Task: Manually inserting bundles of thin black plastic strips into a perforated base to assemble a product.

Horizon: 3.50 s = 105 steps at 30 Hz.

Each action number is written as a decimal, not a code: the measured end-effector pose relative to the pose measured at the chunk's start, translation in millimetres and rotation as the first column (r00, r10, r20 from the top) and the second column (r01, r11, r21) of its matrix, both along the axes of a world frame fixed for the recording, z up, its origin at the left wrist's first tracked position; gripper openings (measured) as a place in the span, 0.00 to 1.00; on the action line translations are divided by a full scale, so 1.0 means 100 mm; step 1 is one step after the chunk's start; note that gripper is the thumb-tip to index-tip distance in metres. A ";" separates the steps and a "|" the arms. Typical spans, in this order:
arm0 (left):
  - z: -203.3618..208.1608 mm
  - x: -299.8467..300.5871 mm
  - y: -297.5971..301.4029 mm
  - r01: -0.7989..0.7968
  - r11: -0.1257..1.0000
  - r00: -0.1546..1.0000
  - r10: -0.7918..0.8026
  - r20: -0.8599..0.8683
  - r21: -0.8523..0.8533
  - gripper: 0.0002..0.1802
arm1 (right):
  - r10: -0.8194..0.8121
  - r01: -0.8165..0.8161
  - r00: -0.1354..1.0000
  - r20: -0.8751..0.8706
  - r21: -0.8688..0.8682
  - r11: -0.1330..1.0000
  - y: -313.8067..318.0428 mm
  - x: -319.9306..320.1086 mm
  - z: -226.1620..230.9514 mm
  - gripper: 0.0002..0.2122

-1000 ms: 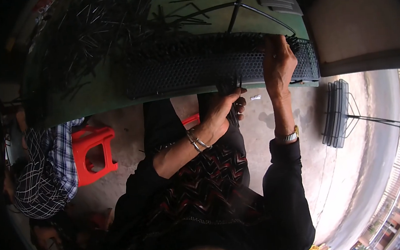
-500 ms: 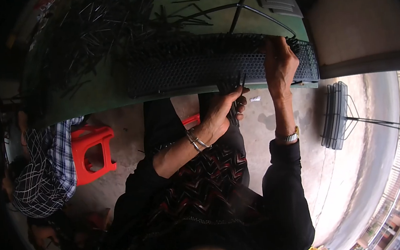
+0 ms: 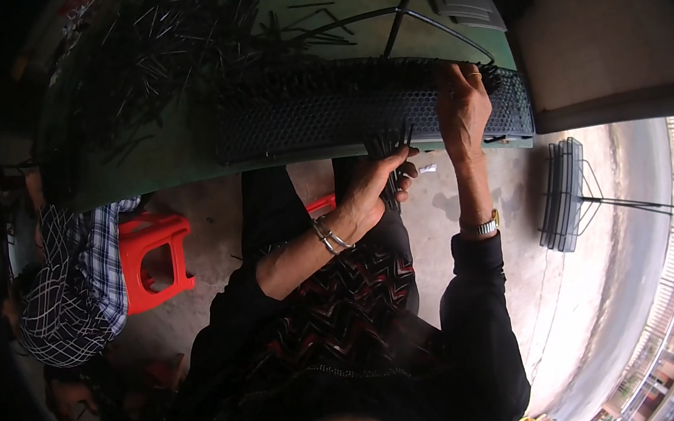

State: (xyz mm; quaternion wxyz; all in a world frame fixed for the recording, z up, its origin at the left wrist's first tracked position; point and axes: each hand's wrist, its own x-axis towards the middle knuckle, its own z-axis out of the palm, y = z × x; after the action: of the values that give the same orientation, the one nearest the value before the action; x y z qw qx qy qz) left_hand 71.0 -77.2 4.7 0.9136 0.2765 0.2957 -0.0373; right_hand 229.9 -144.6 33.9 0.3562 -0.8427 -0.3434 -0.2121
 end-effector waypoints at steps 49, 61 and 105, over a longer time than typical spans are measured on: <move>0.07 0.11 -0.08 0.210 0.964 0.978 -0.210 -0.018 0.163 0.14 | 0.330 -0.289 0.340 -0.881 0.236 0.928 -0.69 -0.17 0.15 0.08; 0.09 0.13 -0.10 0.195 0.969 0.981 -0.193 -0.031 0.154 0.14 | 0.313 -0.279 0.326 -0.892 0.226 0.933 -0.69 -0.13 0.14 0.09; -0.17 0.18 -0.13 0.069 0.989 0.997 -0.072 -0.022 -0.131 0.16 | -0.045 0.052 0.993 -0.107 0.064 0.997 -0.67 0.42 0.12 0.04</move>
State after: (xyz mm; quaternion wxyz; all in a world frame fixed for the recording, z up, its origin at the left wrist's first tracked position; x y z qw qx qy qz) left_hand 89.5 -90.6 -11.9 0.9238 0.2262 0.2949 -0.0923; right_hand 271.9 -211.1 46.1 0.3965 -0.8485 -0.2964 -0.1872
